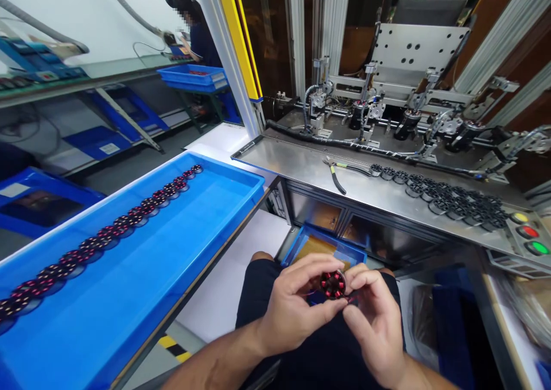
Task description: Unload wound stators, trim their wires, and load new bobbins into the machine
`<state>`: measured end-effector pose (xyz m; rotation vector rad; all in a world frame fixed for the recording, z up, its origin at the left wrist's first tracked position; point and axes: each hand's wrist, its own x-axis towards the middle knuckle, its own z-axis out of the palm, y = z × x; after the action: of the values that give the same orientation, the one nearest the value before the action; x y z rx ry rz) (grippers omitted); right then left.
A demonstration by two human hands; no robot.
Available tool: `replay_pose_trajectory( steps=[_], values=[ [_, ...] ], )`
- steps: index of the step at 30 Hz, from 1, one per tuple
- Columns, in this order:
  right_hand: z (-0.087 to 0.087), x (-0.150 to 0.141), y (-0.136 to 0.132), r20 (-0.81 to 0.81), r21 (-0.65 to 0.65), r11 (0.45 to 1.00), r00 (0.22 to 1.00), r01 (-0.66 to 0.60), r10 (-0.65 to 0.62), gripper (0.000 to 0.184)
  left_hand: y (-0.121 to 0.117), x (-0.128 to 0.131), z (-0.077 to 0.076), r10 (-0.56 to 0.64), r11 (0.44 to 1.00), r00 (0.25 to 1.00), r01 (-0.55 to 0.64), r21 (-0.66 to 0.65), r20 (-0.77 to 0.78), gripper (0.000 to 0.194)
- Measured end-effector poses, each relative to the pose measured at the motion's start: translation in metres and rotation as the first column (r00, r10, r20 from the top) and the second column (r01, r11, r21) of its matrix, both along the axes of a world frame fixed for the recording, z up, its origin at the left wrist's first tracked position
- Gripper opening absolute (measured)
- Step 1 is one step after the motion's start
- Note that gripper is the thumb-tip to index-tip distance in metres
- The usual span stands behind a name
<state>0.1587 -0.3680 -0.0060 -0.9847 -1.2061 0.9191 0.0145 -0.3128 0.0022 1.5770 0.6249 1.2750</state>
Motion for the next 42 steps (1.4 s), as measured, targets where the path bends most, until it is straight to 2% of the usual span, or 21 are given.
replay_pose_trajectory(
  steps=[2,4,7,11,13,16,19,21,23,24,26,28,30,32,34,37,39,42],
  values=[
    [0.002,0.002,0.001,0.06,0.026,1.0,0.998,-0.016,0.015,0.013,0.0,-0.001,0.002,0.086,0.98,0.993,-0.069,0.185,-0.087,0.049],
    [0.005,0.004,0.002,0.149,0.043,0.999,0.989,-0.012,0.005,0.005,0.0,-0.003,0.004,0.152,0.949,0.979,-0.107,0.298,-0.132,0.049],
    [0.01,0.007,0.003,0.256,0.085,0.996,0.965,0.029,-0.05,0.013,0.001,-0.005,0.008,0.219,0.916,0.961,-0.143,0.375,-0.168,0.045],
    [0.014,0.008,0.006,0.282,0.153,0.986,0.953,0.066,-0.108,0.014,0.001,-0.006,0.011,0.243,0.896,0.948,-0.139,0.423,-0.204,0.043],
    [0.013,0.006,0.007,0.224,0.123,0.987,0.966,0.102,-0.128,0.014,0.0,-0.006,0.011,0.223,0.904,0.955,-0.127,0.408,-0.196,0.043],
    [0.007,0.004,0.009,0.095,-0.033,0.987,0.983,0.16,-0.156,0.018,-0.001,-0.005,0.009,0.185,0.941,0.974,-0.139,0.308,-0.129,0.042],
    [0.001,0.004,0.009,0.027,-0.159,0.977,0.99,0.142,-0.14,0.022,0.0,-0.006,0.008,0.16,0.967,0.983,-0.138,0.212,-0.09,0.04],
    [0.0,0.004,0.008,-0.007,-0.156,0.982,0.994,0.107,-0.11,0.018,0.001,-0.006,0.008,0.169,0.965,0.98,-0.142,0.219,-0.106,0.041],
    [0.003,0.004,0.007,-0.013,-0.084,0.994,0.997,0.074,-0.075,0.006,0.002,-0.007,0.01,0.191,0.952,0.972,-0.15,0.268,-0.133,0.042],
    [0.006,0.003,0.007,0.005,-0.037,0.997,0.998,0.068,-0.068,0.01,0.002,-0.008,0.011,0.199,0.943,0.969,-0.149,0.297,-0.145,0.042],
    [0.01,0.002,0.008,0.079,0.026,0.996,0.993,0.081,-0.083,0.014,0.001,-0.008,0.013,0.201,0.929,0.965,-0.134,0.345,-0.166,0.042],
    [0.013,0.0,0.009,0.116,0.018,0.991,0.984,0.133,-0.134,0.003,0.0,-0.008,0.012,0.187,0.926,0.966,-0.114,0.359,-0.176,0.044],
    [0.013,-0.002,0.011,0.093,-0.063,0.981,0.98,0.182,-0.176,0.016,-0.001,-0.008,0.008,0.171,0.935,0.972,-0.108,0.337,-0.162,0.046],
    [0.009,-0.002,0.011,0.034,-0.159,0.966,0.979,0.202,-0.2,0.02,-0.001,-0.009,0.004,0.151,0.953,0.98,-0.108,0.283,-0.133,0.048],
    [0.004,-0.002,0.01,-0.028,-0.203,0.965,0.984,0.169,-0.178,0.019,0.0,-0.01,0.001,0.138,0.969,0.985,-0.113,0.218,-0.104,0.048],
    [-0.001,0.001,0.008,-0.116,-0.146,0.987,0.989,0.073,-0.09,0.014,0.003,-0.011,0.003,0.136,0.985,0.987,-0.126,0.119,-0.082,0.044],
    [-0.001,0.002,0.007,-0.123,-0.11,0.994,0.992,0.02,-0.034,0.019,0.004,-0.011,0.007,0.136,0.988,0.988,-0.13,0.079,-0.073,0.042],
    [0.001,0.003,0.007,-0.099,-0.119,0.993,0.995,-0.007,-0.005,0.013,0.005,-0.011,0.01,0.132,0.99,0.989,-0.127,0.067,-0.071,0.04]
  ],
)
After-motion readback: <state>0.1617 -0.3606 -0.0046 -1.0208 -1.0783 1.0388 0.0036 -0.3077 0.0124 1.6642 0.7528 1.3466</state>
